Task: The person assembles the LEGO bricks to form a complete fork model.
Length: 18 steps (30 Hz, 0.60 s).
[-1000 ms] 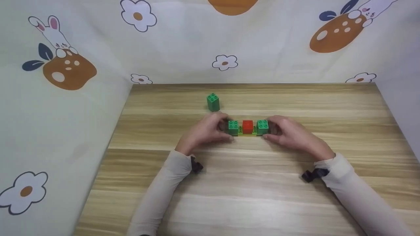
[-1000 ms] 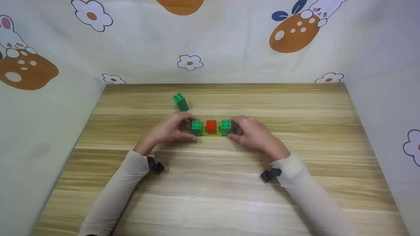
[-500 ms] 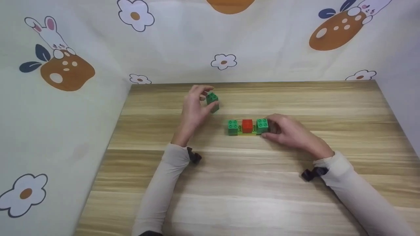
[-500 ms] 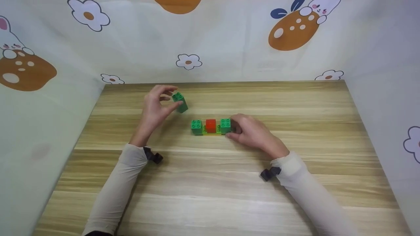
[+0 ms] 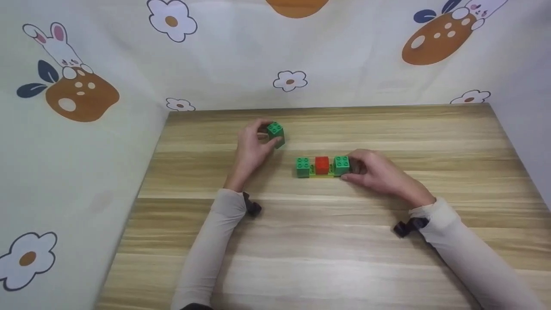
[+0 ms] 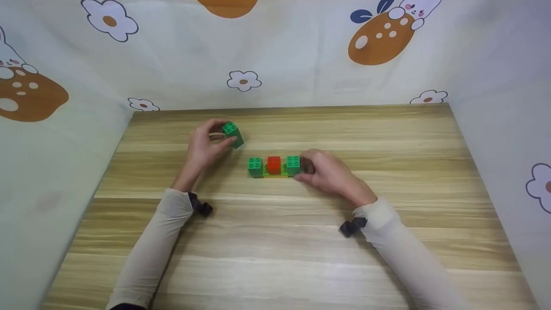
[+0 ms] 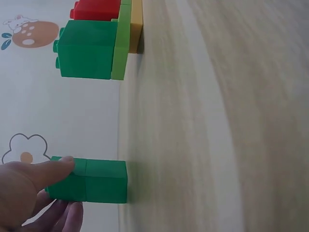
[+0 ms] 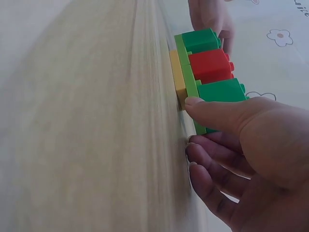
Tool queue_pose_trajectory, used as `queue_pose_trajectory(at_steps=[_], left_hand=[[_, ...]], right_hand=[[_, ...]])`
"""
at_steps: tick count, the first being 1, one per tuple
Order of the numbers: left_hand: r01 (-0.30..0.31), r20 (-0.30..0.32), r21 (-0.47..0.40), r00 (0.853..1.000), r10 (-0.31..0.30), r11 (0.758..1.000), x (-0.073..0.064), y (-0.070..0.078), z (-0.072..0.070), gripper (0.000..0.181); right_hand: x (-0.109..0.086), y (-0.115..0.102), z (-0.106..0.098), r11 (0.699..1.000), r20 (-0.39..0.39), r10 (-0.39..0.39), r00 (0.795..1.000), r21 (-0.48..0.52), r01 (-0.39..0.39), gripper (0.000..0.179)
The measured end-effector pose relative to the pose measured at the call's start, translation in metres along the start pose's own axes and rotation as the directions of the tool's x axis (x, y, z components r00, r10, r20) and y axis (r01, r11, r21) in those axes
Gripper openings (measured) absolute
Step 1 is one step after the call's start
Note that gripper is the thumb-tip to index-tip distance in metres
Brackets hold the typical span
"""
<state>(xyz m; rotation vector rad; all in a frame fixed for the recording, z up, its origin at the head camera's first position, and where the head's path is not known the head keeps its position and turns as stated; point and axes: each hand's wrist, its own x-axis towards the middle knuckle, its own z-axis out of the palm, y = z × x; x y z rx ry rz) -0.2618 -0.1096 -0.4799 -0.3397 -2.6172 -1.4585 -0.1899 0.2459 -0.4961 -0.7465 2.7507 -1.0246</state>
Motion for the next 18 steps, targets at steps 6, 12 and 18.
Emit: queue_pose_trajectory(at_steps=[6, 12, 18], left_hand=[[0.017, 0.008, 0.010, 1.000, -0.017, 1.000, -0.001, 0.001, 0.000, 0.046], [0.032, 0.031, 0.006, 0.999, -0.033, 0.999, -0.002, 0.003, 0.001, 0.048], [-0.017, 0.058, -0.008, 0.998, 0.017, 1.000, -0.004, 0.008, 0.004, 0.045]], right_hand=[[0.000, 0.000, 0.000, 1.000, -0.012, -0.018, 1.000, 0.018, 0.018, 0.021], [-0.001, -0.003, -0.003, 1.000, -0.039, -0.006, 0.999, 0.012, 0.006, 0.034], [-0.002, -0.005, -0.011, 0.998, -0.090, -0.028, 0.996, 0.054, 0.033, 0.043]])
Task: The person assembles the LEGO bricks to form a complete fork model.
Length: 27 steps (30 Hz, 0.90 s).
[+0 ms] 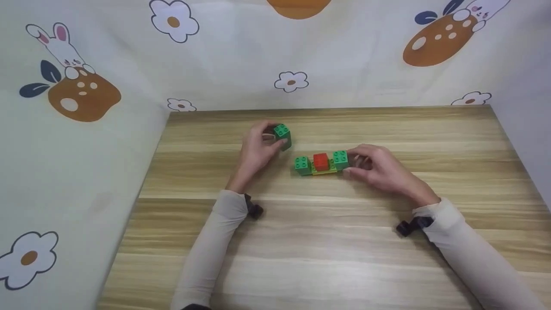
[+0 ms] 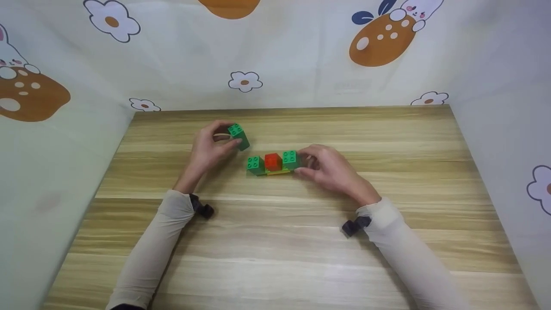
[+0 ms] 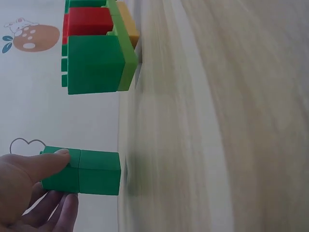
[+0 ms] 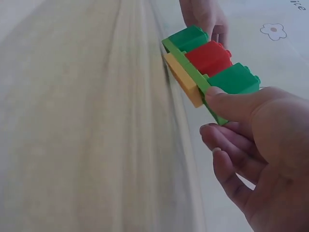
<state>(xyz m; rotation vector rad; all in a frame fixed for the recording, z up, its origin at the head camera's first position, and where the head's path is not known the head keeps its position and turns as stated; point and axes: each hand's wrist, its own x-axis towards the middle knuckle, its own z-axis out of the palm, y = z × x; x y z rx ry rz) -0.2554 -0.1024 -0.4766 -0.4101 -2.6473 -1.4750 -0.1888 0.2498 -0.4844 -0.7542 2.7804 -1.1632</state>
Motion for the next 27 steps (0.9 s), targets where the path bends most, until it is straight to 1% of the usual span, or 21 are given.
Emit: queue_pose_trajectory(at_steps=[4, 8, 10, 13, 17, 23, 25, 27], left_hand=[[-0.034, 0.023, -0.026, 0.999, 0.035, 0.999, -0.001, 0.003, 0.005, 0.044], [-0.052, 0.045, -0.064, 0.997, 0.055, 0.997, -0.004, 0.007, 0.010, 0.042], [-0.069, 0.062, -0.085, 0.995, 0.075, 0.994, -0.006, 0.010, 0.014, 0.042], [-0.106, 0.102, -0.104, 0.988, 0.117, 0.989, -0.009, 0.015, 0.020, 0.043], [-0.142, 0.163, -0.096, 0.974, 0.156, 0.985, -0.013, 0.021, 0.029, 0.046], [-0.155, 0.244, -0.102, 0.954, 0.176, 0.983, -0.020, 0.030, 0.040, 0.042], [-0.147, 0.265, -0.090, 0.950, 0.166, 0.985, -0.022, 0.033, 0.043, 0.042], [-0.124, 0.280, -0.084, 0.949, 0.143, 0.989, -0.024, 0.034, 0.046, 0.044]], right_hand=[[-0.001, -0.002, -0.005, 0.997, -0.050, -0.016, 0.999, 0.069, 0.019, 0.039], [-0.003, -0.005, -0.009, 0.988, -0.086, 0.011, 0.996, 0.156, 0.003, 0.038], [-0.004, -0.007, -0.011, 0.982, -0.103, 0.017, 0.995, 0.189, 0.003, 0.037], [-0.004, -0.011, -0.014, 0.975, -0.135, 0.009, 0.991, 0.222, 0.021, 0.034], [-0.004, -0.014, -0.018, 0.971, -0.178, -0.006, 0.984, 0.233, 0.048, 0.033], [-0.004, -0.015, -0.024, 0.968, -0.208, -0.016, 0.978, 0.243, 0.067, 0.025], [-0.004, -0.016, -0.026, 0.966, -0.214, -0.021, 0.977, 0.247, 0.075, 0.025], [-0.004, -0.017, -0.028, 0.964, -0.217, -0.027, 0.976, 0.251, 0.083, 0.026]])
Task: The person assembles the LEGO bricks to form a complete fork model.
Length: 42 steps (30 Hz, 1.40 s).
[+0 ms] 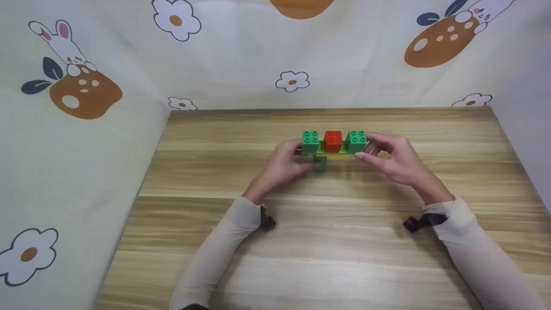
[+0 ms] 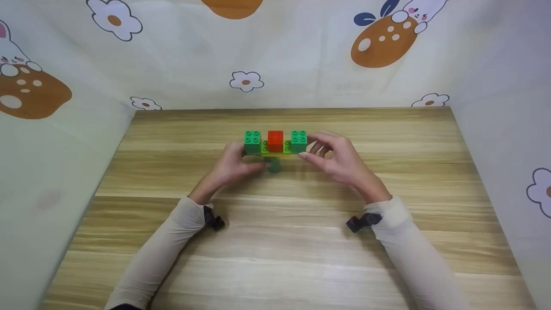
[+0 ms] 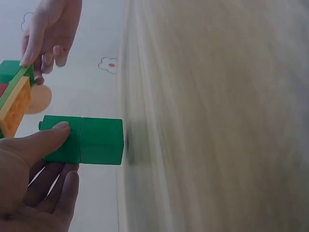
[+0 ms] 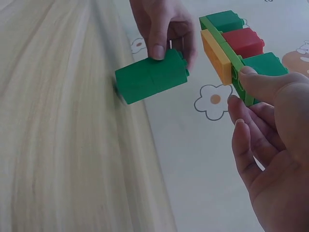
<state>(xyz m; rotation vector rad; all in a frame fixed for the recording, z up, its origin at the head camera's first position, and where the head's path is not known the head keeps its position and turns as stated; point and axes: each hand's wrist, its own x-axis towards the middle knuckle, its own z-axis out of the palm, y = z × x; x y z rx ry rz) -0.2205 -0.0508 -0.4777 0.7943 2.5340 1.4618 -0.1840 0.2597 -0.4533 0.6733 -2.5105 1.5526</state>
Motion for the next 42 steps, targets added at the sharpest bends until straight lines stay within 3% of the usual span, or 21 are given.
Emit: queue_pose_trajectory(at_steps=[6, 12, 19, 24, 28, 42], left_hand=[[0.060, 0.002, -0.006, 0.998, -0.059, 0.998, -0.002, 0.002, 0.009, 0.049], [0.034, 0.018, -0.024, 0.999, -0.033, 0.999, -0.001, 0.000, 0.007, 0.053], [-0.039, 0.030, -0.088, 0.999, 0.042, 0.995, 0.000, -0.003, -0.013, 0.059], [-0.042, 0.017, -0.212, 0.999, 0.047, 0.976, -0.005, -0.001, -0.033, 0.055], [-0.061, -0.006, -0.244, 0.998, 0.061, 0.968, -0.009, 0.001, -0.044, 0.048], [-0.063, 0.000, -0.235, 0.998, 0.065, 0.970, -0.012, -0.008, -0.045, 0.046]], right_hand=[[0.001, -0.003, 0.000, 1.000, 0.001, -0.008, 1.000, -0.008, 0.008, 0.028], [0.000, -0.004, 0.001, 1.000, 0.005, -0.013, 1.000, -0.019, 0.013, 0.031], [0.000, -0.003, 0.003, 0.999, -0.011, -0.008, 1.000, -0.046, 0.008, 0.030], [0.000, -0.001, 0.005, 0.999, -0.017, -0.005, 1.000, -0.044, 0.004, 0.030], [0.001, 0.001, 0.007, 1.000, -0.004, -0.008, 1.000, -0.027, 0.008, 0.030], [0.002, 0.003, 0.016, 0.997, -0.009, 0.045, 0.999, -0.064, -0.045, 0.034]])
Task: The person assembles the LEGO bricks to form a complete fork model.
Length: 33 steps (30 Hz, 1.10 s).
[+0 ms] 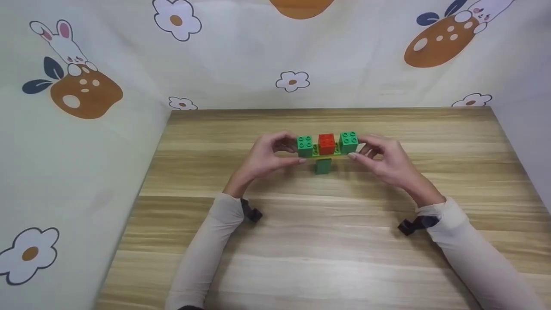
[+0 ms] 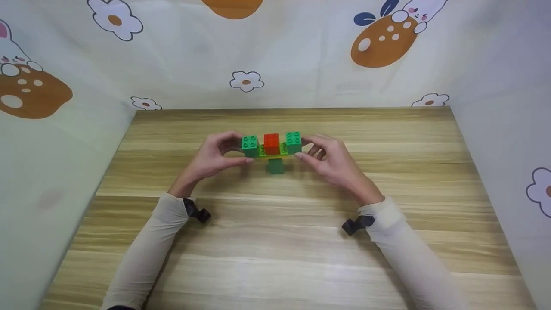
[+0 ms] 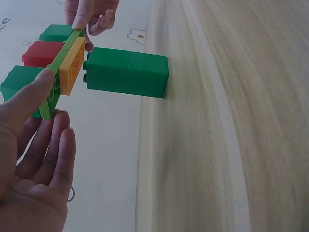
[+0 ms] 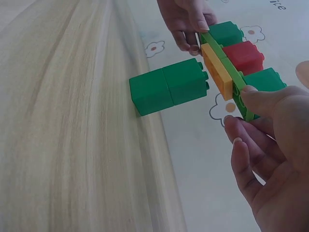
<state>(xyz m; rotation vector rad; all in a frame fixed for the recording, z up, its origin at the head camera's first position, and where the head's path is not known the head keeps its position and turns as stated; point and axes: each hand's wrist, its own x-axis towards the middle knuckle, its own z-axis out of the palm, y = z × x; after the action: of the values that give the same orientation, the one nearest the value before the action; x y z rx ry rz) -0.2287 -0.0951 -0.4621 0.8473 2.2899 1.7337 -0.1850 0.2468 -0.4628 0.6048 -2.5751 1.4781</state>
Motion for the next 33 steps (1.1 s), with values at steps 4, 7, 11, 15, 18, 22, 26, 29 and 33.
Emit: queue_pose_trajectory(at_steps=[4, 7, 11, 15, 18, 22, 26, 29, 33], left_hand=[[0.011, -0.007, 0.005, 1.000, -0.011, 1.000, -0.0009, -0.0013, 0.0002, 0.045], [0.029, -0.009, 0.022, 1.000, -0.029, 0.999, -0.0016, -0.0028, 0.0011, 0.045], [0.044, -0.007, 0.037, 0.999, -0.044, 0.998, -0.0021, -0.0036, 0.0018, 0.046], [0.057, -0.006, 0.038, 0.998, -0.057, 0.998, -0.0018, -0.0029, 0.0012, 0.046], [0.061, -0.001, 0.039, 0.998, -0.061, 0.997, -0.0013, -0.0030, 0.0009, 0.046], [0.050, 0.012, 0.046, 0.999, -0.050, 0.998, -0.0009, -0.0027, 0.0004, 0.046], [0.053, 0.012, 0.040, 0.998, -0.054, 0.998, -0.0018, -0.0022, -0.0002, 0.047], [0.059, 0.006, 0.027, 0.998, -0.059, 0.998, -0.0022, -0.0017, -0.0004, 0.047], [0.049, 0.002, 0.013, 0.999, -0.049, 0.999, -0.0018, -0.0023, -0.0006, 0.048]], right_hand=[[-0.0001, 0.0007, 0.0021, 1.000, 0.009, 0.020, 1.000, -0.008, -0.020, 0.034], [-0.0006, 0.0018, 0.0027, 1.000, 0.017, 0.029, 0.999, -0.013, -0.028, 0.034], [-0.0012, 0.0033, 0.0025, 0.999, 0.024, 0.033, 0.999, -0.027, -0.032, 0.037], [-0.0011, 0.0021, 0.0009, 0.997, 0.040, 0.065, 0.997, -0.032, -0.064, 0.038], [-0.0010, 0.0008, -0.0003, 0.995, 0.053, 0.092, 0.994, -0.031, -0.091, 0.038], [-0.0008, 0.0006, -0.0010, 0.995, 0.062, 0.097, 0.993, -0.027, -0.095, 0.039], [-0.0005, 0.0014, -0.0010, 0.997, 0.069, 0.079, 0.994, -0.018, -0.078, 0.040], [-0.0006, 0.0010, -0.0015, 0.997, 0.073, 0.078, 0.994, -0.011, -0.077, 0.042], [-0.0004, 0.0015, -0.0012, 0.997, 0.064, 0.072, 0.995, -0.001, -0.072, 0.049]])
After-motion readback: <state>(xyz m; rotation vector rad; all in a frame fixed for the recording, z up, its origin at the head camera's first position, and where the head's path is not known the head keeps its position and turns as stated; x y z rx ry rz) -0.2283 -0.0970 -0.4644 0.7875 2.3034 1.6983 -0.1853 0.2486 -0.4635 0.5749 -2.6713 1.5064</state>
